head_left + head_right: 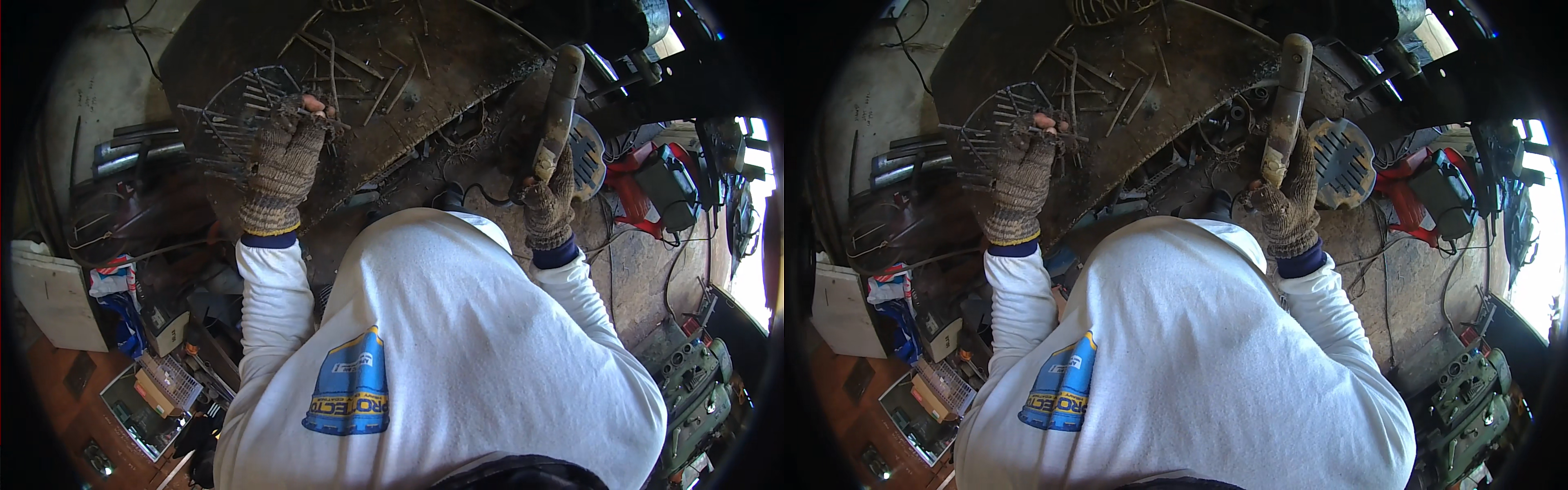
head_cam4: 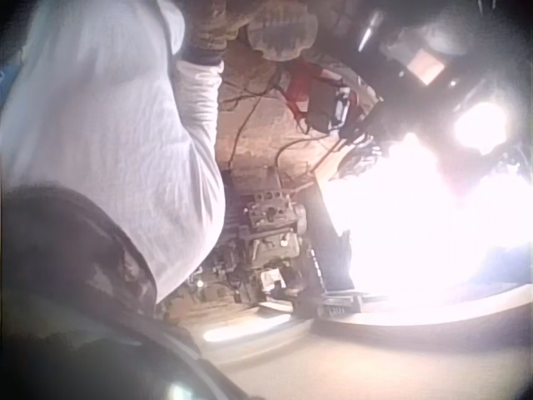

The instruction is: The person welds various metal rods and curved pieces together on a workbench using a welding torch to join the components while wearing protective gloves.

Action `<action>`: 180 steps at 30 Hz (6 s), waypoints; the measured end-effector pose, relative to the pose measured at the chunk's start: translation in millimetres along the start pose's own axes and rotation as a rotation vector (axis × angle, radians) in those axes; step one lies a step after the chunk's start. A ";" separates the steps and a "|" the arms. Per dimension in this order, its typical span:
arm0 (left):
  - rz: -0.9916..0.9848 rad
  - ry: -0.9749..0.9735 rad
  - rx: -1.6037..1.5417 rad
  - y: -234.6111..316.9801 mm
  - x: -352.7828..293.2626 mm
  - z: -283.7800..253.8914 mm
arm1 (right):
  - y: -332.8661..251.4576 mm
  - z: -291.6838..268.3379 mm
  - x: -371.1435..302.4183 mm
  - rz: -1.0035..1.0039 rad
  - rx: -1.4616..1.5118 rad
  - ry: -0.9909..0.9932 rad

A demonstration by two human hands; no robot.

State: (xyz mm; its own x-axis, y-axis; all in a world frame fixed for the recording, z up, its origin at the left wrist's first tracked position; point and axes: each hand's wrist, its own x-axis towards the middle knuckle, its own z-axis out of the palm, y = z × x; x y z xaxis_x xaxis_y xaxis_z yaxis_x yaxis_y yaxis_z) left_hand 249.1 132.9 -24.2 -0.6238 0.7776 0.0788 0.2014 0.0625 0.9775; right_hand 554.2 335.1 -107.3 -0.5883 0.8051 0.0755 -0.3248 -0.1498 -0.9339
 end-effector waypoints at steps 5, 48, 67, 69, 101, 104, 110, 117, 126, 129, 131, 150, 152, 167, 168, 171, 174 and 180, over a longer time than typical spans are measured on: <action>0.045 -0.003 0.409 -2.1 -0.3 9.7 | -1.2 1.0 2.1 0.015 0.058 -0.030; 0.190 0.448 0.790 59.9 -181.8 -24.0 | -0.5 7.9 15.4 0.063 -0.195 -0.034; 0.176 0.580 0.989 43.2 -157.8 -53.6 | 1.7 5.7 15.2 0.059 -0.077 -0.229; 0.201 0.572 1.000 33.9 -150.2 -65.4 | 2.9 8.5 13.6 0.059 -0.053 -0.211; -0.015 0.585 1.250 -30.7 -96.7 -96.0 | -3.1 25.2 13.2 0.025 -0.145 -0.085; 0.091 0.561 1.405 -38.8 -100.8 -103.8 | 5.2 17.2 12.0 0.047 -0.121 -0.074; 0.082 0.531 1.329 -46.2 -108.1 -103.5 | 3.8 18.6 9.2 0.047 -0.159 -0.062; 0.046 0.627 1.304 -35.9 -104.2 -95.5 | -8.8 34.0 8.7 0.033 -0.157 -0.109; -0.148 0.573 1.412 -15.7 -90.5 -95.3 | -2.7 28.6 8.9 0.099 -0.073 -0.136; -0.153 0.547 1.398 -13.8 -89.8 -99.0 | 1.2 22.5 6.5 0.110 -0.062 -0.102; -0.132 0.544 1.380 -15.9 -90.8 -102.8 | 3.3 16.1 7.2 0.132 -0.061 -0.113; -0.178 0.294 0.869 1.1 -106.9 -145.1 | 2.8 24.7 12.7 0.117 -0.045 -0.144; -0.126 0.304 0.907 3.3 -103.8 -139.2 | 4.1 22.4 14.3 0.117 -0.052 -0.163; 0.070 0.289 0.857 62.0 -104.7 -133.9 | 9.0 18.8 13.8 0.051 -0.093 -0.115; 0.065 0.287 0.753 69.1 -107.6 -132.7 | 9.3 17.5 14.0 0.052 -0.100 -0.094; 0.120 0.221 1.047 84.2 -122.7 -148.2 | 7.7 17.1 15.1 0.067 -0.103 -0.107; 0.131 0.214 1.061 98.3 -122.6 -145.7 | 9.0 14.4 16.1 0.102 -0.119 -0.109; 0.099 0.267 0.744 107.4 -133.4 -138.0 | 2.3 20.4 19.4 0.064 -0.134 -0.137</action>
State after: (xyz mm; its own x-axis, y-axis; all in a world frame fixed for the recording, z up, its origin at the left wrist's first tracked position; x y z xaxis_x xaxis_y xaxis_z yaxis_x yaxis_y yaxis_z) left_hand 249.7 -50.5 97.4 -0.7174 0.6312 0.2949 0.6583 0.4754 0.5837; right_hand 526.9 338.6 -100.9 -0.7032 0.7091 0.0525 -0.1868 -0.1131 -0.9759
